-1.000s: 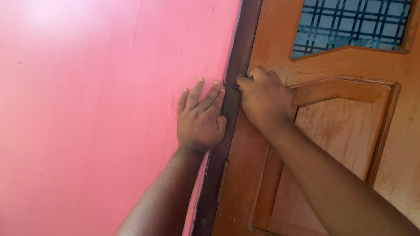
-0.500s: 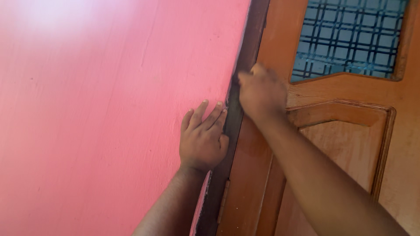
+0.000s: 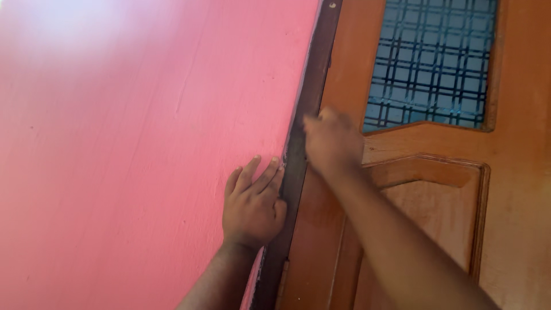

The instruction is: The person dips a dark cloth into a small metal bowl on the floor and then uses it to wipe the surface of a wooden door. The person cleans the door panels and the frame, moving the cloth across the wood in various directions.

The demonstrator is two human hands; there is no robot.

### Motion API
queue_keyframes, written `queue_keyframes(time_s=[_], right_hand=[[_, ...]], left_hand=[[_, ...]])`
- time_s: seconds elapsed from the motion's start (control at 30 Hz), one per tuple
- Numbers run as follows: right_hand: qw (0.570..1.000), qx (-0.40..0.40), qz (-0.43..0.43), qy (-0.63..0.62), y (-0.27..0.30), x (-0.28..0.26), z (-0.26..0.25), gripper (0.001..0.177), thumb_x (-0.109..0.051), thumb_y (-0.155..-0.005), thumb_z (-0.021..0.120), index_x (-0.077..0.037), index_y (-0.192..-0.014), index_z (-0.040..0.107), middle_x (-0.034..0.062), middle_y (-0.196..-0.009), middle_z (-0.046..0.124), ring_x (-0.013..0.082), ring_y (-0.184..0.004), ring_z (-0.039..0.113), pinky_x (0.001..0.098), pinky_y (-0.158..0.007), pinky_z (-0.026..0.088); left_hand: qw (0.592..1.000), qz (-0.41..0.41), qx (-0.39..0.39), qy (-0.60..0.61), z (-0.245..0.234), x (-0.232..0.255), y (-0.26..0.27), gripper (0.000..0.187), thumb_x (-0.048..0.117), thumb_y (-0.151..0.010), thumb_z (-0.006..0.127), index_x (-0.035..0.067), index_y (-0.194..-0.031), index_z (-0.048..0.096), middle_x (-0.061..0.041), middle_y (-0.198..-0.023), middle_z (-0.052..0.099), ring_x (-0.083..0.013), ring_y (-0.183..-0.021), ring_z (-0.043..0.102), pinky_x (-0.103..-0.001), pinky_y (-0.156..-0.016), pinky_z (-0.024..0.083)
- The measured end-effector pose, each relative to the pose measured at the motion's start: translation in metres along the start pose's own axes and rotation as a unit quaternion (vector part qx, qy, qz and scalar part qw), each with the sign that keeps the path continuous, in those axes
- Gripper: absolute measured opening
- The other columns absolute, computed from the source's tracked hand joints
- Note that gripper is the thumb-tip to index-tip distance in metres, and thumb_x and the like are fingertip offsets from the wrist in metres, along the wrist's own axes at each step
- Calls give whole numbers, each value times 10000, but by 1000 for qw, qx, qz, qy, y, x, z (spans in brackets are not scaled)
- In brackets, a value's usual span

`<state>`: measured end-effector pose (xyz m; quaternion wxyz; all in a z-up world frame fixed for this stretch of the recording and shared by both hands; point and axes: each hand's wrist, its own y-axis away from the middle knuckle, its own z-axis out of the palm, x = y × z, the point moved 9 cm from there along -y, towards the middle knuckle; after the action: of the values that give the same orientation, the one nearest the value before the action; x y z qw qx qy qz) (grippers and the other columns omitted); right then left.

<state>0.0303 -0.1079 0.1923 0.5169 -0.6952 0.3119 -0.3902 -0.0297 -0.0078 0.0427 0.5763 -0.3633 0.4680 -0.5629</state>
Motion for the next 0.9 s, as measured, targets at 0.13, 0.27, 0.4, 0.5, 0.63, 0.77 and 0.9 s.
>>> queue_keyframes(time_s=[0.13,0.27,0.4,0.5,0.63,0.77,0.9], right_hand=[[999,47,17,-14,-45,10,-11,186,-238,-961,607,-249,-1000,789,103,-1103,617,337,-1060,622,497,-844,540],[996,64,28,-50,-63,12,-12,169,-241,-936,622,-227,-1018,769,121,-1108,604,354,-1042,616,504,-826,526],[998,26,-7,-49,-47,2,-6,183,-175,-956,584,-195,-988,763,143,-1084,613,360,-1048,629,517,-841,522],[998,6,-39,-42,-18,-10,-4,179,-194,-943,582,-188,-975,758,132,-1051,632,358,-1028,645,508,-842,536],[996,4,-61,-72,16,-18,-5,173,-187,-903,595,-192,-958,759,127,-1034,638,351,-1019,650,503,-811,546],[990,-31,-70,-115,51,-21,7,198,-202,-894,601,-209,-1024,751,126,-1041,645,357,-999,652,513,-775,541],[990,-86,-83,-77,90,-19,29,169,-215,-878,603,-193,-978,738,104,-1075,655,321,-1047,668,465,-832,558]], left_hand=[[1000,-3,-3,5,1,-1,-1,463,156,-771,591,68,-1203,732,-58,-1392,662,-324,-1376,496,-549,-1147,351],[1000,-5,-8,9,2,-3,-2,468,154,-770,591,65,-1207,730,-57,-1395,660,-329,-1376,492,-553,-1146,343],[1000,-1,-16,13,2,-3,0,484,160,-761,596,52,-1215,725,-67,-1396,657,-342,-1371,493,-554,-1133,339],[1000,-9,-7,14,-1,-2,-2,474,163,-753,596,61,-1196,729,-66,-1383,661,-334,-1362,498,-545,-1135,343],[1000,-3,-7,10,0,-1,-2,469,168,-761,599,63,-1199,728,-64,-1383,664,-325,-1363,501,-528,-1139,353],[1000,5,-18,-9,6,-3,1,480,180,-780,607,81,-1235,722,-61,-1389,662,-294,-1353,514,-520,-1132,358],[999,5,-28,-33,15,-6,3,467,184,-800,616,98,-1248,713,-32,-1388,665,-264,-1359,526,-510,-1132,367]])
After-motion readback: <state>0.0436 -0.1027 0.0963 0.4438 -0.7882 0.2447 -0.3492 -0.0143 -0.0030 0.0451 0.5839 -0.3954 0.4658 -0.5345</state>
